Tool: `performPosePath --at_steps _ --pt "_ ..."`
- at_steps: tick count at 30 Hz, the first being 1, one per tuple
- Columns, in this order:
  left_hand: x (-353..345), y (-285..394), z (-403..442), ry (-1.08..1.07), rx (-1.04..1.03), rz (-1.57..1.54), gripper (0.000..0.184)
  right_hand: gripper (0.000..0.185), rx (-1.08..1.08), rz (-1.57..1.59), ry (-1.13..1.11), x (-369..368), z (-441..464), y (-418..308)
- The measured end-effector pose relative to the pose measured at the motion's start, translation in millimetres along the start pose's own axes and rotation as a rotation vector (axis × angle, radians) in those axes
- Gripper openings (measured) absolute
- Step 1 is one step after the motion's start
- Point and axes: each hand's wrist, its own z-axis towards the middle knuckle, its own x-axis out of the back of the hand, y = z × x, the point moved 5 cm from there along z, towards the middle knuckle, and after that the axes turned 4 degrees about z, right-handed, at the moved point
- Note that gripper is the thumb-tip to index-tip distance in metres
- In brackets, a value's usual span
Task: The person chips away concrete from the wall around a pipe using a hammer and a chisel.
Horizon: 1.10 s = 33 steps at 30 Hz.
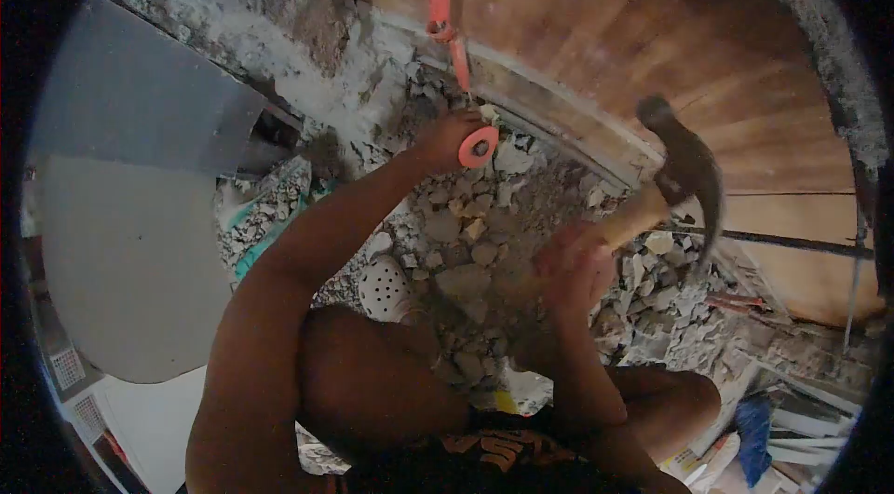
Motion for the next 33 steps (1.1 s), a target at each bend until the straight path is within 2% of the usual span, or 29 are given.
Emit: performPosePath --at_steps 2,3,5,7,9,11,12,14,15,17,18,19,21,22,23,25,27,28,30,32,33 --pt "-2.5 2.1 -9.7 0.066 -0.017 -0.029 0.043 0.050 0.003 0.084 -0.060 0.3 -4.0 1.0" --pt "-0.2 2.3 -13.0 0.144 -0.045 -0.052 0.042 0.051 0.025 0.136 0.000 0.4 -6.1 -2.8" --pt "-1.4 0.9 -12.6 0.085 -0.053 -0.042 0.040 0.053 0.049 0.186 0.068 -3.6 -6.0 -11.6" --pt "-2.3 4.3 -11.9 0.029 -0.060 -0.027 0.039 0.051 0.101 0.275 -0.019 -14.1 -1.9 -17.8" --pt "4.4 13.8 -17.0 0.171 -0.148 -0.011 0.035 0.048 0.075 0.381 0.010 -14.9 -5.9 -14.8" --pt "6.0 13.6 -17.6 0.127 -0.111 -0.058 0.035 0.046 0.039 0.486 0.043 -12.0 -6.6 -8.3" --pt "6.4 14.8 -18.3 0.083 -0.079 -0.107 0.034 0.044 0.106 0.462 -0.136 -14.3 -4.3 -11.1" --pt "9.2 10.2 -20.2 0.103 -0.071 -0.140 0.034 0.043 0.161 0.442 -0.309 -13.9 -14.6 2.0" --pt "11.4 6.5 -21.4 0.126 -0.074 -0.168 0.034 0.040 -0.067 0.639 -0.020 3.2 -25.3 38.8" --pt "0.2 -12.2 -21.0 0.075 -0.017 -0.143 0.041 0.034 -0.355 0.180 0.148 30.2 -41.5 125.6" --pt "-7.0 -21.1 -21.7 0.031 0.035 -0.118 0.048 0.032 -0.373 -0.142 0.080 39.1 -43.7 153.0" --pt "-3.9 -20.4 -21.1 0.037 0.033 -0.114 0.048 0.031 -0.382 -0.464 0.011 40.2 -43.2 173.5" --pt "3.9 -13.9 -19.0 0.017 -0.098 -0.017 0.052 0.031 -0.753 -0.730 0.015 28.4 -36.5 188.0" --pt "9.1 -16.5 -17.4 0.024 -0.094 -0.009 0.052 0.031 -0.748 -0.731 0.005 33.6 -31.5 195.0" --pt "8.9 -16.3 -21.2 0.003 -0.081 -0.078 0.054 0.033 -0.650 -0.830 0.142 43.0 -30.8 191.7" --pt "8.3 -11.3 -22.1 -0.022 -0.078 -0.152 0.056 0.035 -0.199 -0.998 0.216 54.3 -32.0 165.0" --pt "8.0 -19.2 -20.3 -0.052 0.102 -0.223 0.060 0.035 0.159 -1.056 0.133 27.3 -20.1 89.8" --pt "6.8 -18.8 -20.5 -0.048 0.108 -0.228 0.060 0.031 0.274 -0.759 -0.021 9.7 -10.4 52.2" --pt "14.7 -10.4 -20.2 0.137 -0.086 -0.147 0.045 0.024 0.462 -0.137 -0.316 -20.4 5.6 -11.9" --pt "18.6 -7.6 -20.9 0.139 -0.106 -0.109 0.046 0.021 0.528 0.192 -0.448 -27.7 0.1 -16.5" --pt "18.4 -7.9 -21.6 0.142 -0.142 -0.070 0.046 0.021 0.359 -0.060 -0.401 -31.2 -2.3 8.8"
